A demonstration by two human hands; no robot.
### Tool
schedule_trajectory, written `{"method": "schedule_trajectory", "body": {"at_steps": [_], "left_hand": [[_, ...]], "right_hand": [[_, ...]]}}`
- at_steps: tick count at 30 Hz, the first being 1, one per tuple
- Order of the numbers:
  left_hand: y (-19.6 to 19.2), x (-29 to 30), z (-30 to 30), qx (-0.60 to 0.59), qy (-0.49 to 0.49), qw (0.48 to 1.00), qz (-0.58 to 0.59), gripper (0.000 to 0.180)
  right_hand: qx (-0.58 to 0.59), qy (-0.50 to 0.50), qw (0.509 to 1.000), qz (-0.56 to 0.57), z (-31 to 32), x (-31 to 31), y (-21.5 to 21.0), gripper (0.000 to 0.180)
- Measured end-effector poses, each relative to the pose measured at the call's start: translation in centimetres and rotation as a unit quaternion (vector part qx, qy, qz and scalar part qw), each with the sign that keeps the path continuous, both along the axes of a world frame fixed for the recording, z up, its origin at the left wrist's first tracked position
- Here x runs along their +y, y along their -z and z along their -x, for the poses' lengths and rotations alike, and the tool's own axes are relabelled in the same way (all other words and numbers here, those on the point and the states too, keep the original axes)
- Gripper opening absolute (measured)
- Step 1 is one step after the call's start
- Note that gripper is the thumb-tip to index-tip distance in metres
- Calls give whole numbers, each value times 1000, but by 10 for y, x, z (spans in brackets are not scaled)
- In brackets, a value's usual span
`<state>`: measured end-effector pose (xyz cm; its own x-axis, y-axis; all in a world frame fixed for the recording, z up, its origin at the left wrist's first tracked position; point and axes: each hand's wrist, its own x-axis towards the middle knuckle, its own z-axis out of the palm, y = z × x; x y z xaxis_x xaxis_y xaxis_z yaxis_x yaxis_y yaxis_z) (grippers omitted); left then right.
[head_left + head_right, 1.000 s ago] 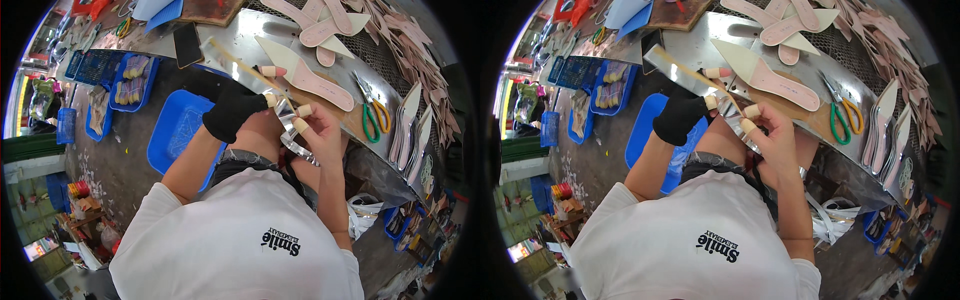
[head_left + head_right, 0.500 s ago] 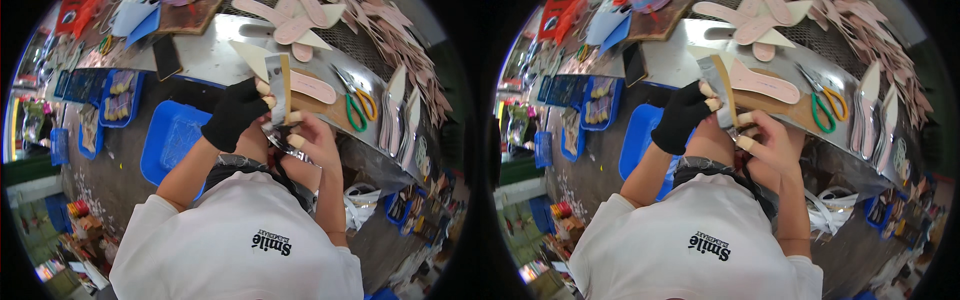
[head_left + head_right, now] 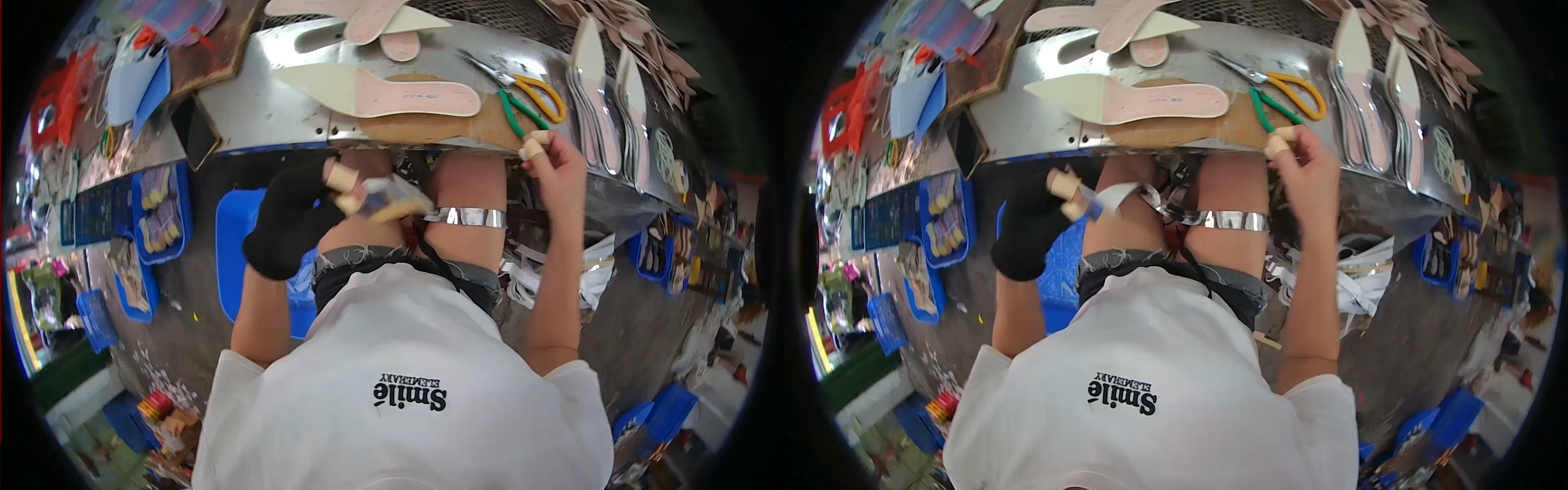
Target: Applying and trimming protective plastic film on the insoles of high-heeled shoes.
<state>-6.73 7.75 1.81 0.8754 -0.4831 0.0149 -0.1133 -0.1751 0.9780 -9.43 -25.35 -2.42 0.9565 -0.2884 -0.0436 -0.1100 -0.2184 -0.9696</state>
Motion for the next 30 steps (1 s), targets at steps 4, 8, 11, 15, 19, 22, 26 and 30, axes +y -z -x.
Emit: {"method": "schedule_trajectory", "body": {"at_steps": [4,8,11,15,19,22,26,30], "left_hand": [[11,45,-2,-42,42,997,-44,13],[28,58,-18,-224,-150,922,-279,20],[24,39,-17,-154,-173,950,-207,25],[66,-21,3,-109,18,986,-122,41],[59,-111,23,-146,185,957,-168,74],[63,-93,1,20,133,991,-19,54],[46,12,-45,123,4,990,67,36],[80,125,-61,142,-79,986,45,37]], "right_hand": [[164,-205,947,183,27,-69,47,16],[66,-105,977,176,76,-55,146,25],[123,-71,990,12,91,-60,162,24],[210,-179,961,10,73,-40,97,18],[118,-181,964,-154,43,17,-7,17],[116,-208,959,-155,37,3,-44,27],[148,-217,957,-125,58,-71,-32,51],[61,-137,971,-186,86,-141,-26,49]]}}
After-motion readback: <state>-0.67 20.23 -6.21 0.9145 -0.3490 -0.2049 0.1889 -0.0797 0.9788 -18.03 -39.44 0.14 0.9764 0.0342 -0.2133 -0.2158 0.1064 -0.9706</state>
